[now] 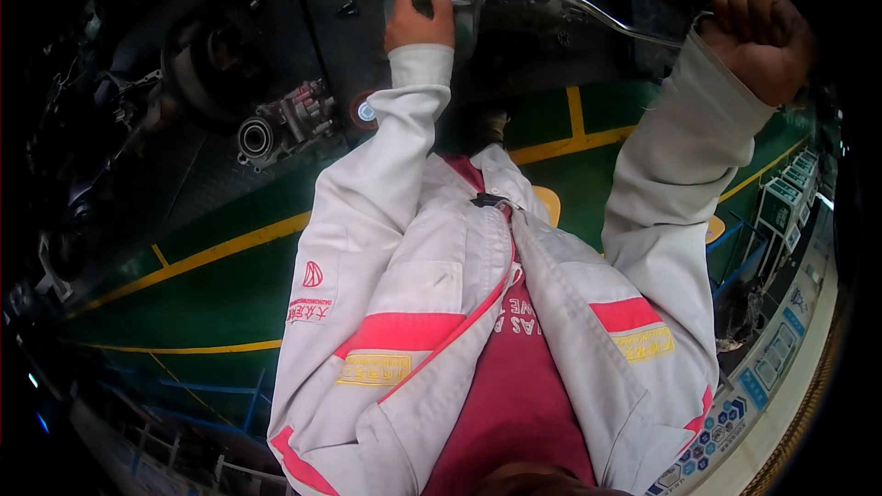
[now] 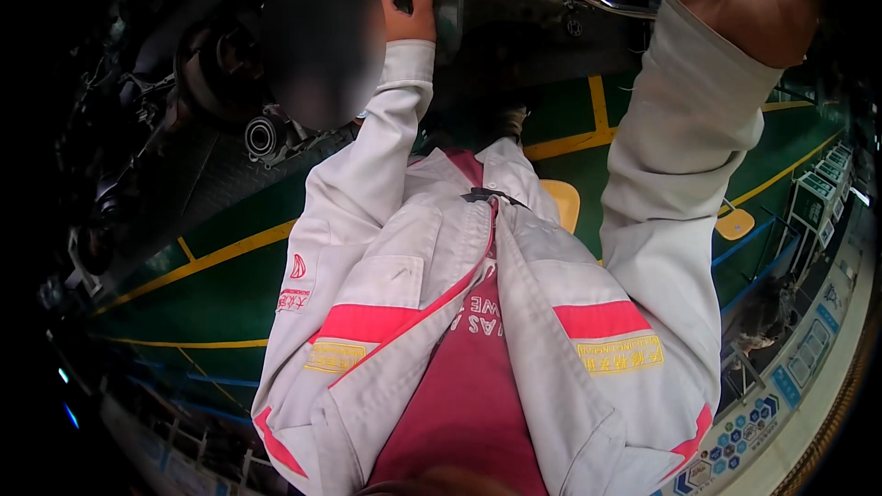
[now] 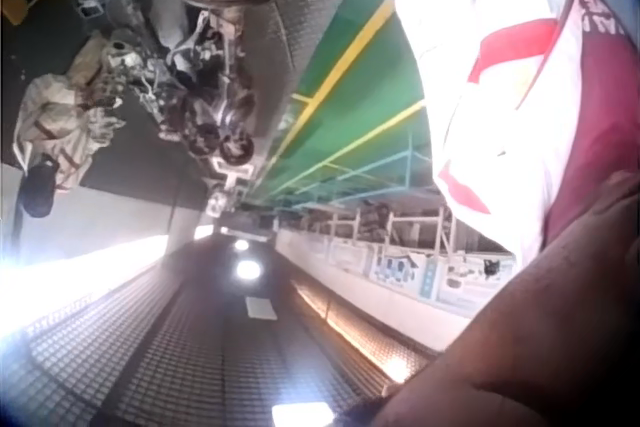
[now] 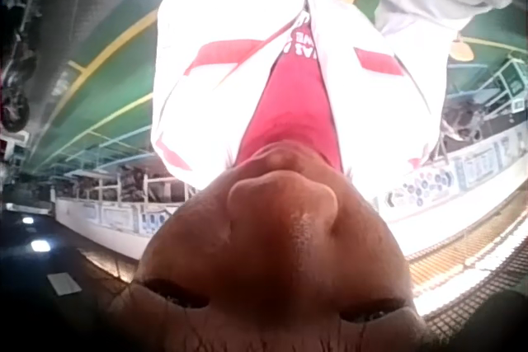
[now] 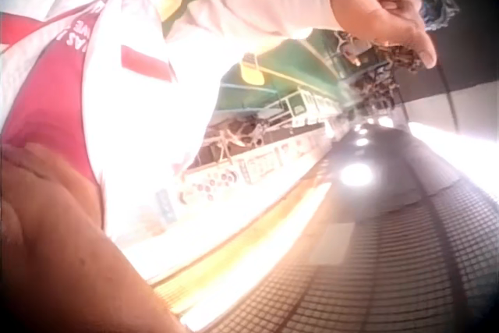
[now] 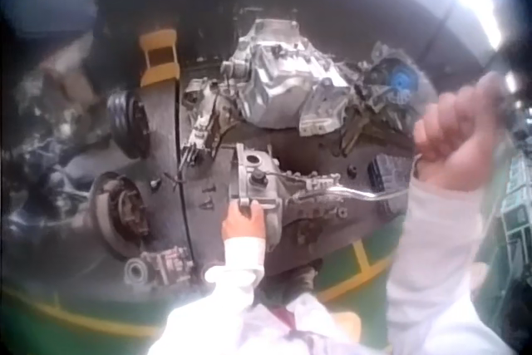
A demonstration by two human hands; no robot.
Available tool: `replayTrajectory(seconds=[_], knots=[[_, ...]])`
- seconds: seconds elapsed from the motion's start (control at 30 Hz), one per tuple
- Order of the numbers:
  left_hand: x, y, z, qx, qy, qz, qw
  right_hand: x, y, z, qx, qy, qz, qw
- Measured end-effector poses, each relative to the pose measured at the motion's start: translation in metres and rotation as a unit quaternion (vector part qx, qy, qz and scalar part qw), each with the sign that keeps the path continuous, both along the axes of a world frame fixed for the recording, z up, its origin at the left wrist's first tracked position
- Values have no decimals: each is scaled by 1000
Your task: The person uses a speed handle wrench to turn bolts on a mechanical transmission assembly on a workbench, then holds a phone.
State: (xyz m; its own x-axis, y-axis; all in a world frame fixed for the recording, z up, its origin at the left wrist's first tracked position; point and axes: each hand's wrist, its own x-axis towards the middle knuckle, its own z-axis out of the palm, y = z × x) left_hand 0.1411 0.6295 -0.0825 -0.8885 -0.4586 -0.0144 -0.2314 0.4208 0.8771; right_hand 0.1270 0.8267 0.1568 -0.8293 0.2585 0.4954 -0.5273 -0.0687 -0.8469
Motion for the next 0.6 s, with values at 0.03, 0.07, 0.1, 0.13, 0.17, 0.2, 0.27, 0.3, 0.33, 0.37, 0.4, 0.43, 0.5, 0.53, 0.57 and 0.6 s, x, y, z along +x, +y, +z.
replayTrajectory(seconds=[0.03, 0.07, 0.1, 0.13, 0.17, 0.2, 0.27, 0.3, 0.33, 0.37, 0.4, 0.43, 0.5, 0.53, 0.57, 0.6], knots=[[-1, 1, -1, 0, 4, -3, 1000, -1, -4, 0, 1, -5, -23, 1000], [-2, 4, -5, 7, 13, 0, 1000, -4, 0, 0, 2, -1, -26, 1000], [-2, 3, -4, 14, 20, 5, 1000, -7, -1, 2, 26, -4, 24, 999], [-2, 4, -2, 30, 12, -4, 999, -8, -2, 4, 51, -7, 72, 996], [-3, 5, 0, 31, 15, -8, 999, -5, -4, 7, 52, -3, 68, 996], [-3, 4, -1, 35, 19, -5, 999, 0, -28, 16, -3, -40, 108, 993], [0, 1, 1, 41, 27, -4, 999, 6, -64, 18, 20, -68, 200, 977], [3, -2, 3, 36, 18, -7, 999, 8, -70, 20, 85, -80, 297, 948], [1, -3, 4, 32, 12, -11, 999, 10, -75, 23, 156, -86, 384, 906], [-3, -2, -11, 34, 20, -13, 999, 10, -78, 28, 156, -102, 446, 876], [-7, -4, -37, 57, 49, -3, 997, 10, -84, 34, 158, -119, 506, 840], [-11, -1, -40, 83, 77, -1, 994, -2, -81, 32, 114, -129, 434, 884], [-8, 8, -29, 87, 71, -22, 993, -27, -62, 29, 57, -136, 276, 950], [-4, 9, -9, 73, 46, -26, 996, -40, -50, 26, 40, -137, 201, 969], [0, 4, 2, 58, 19, -19, 998, -38, -34, 23, 39, -137, 199, 970], [1, -1, 5, 26, 3, -22, 999, -34, -14, 19, 40, -136, 196, 970]])
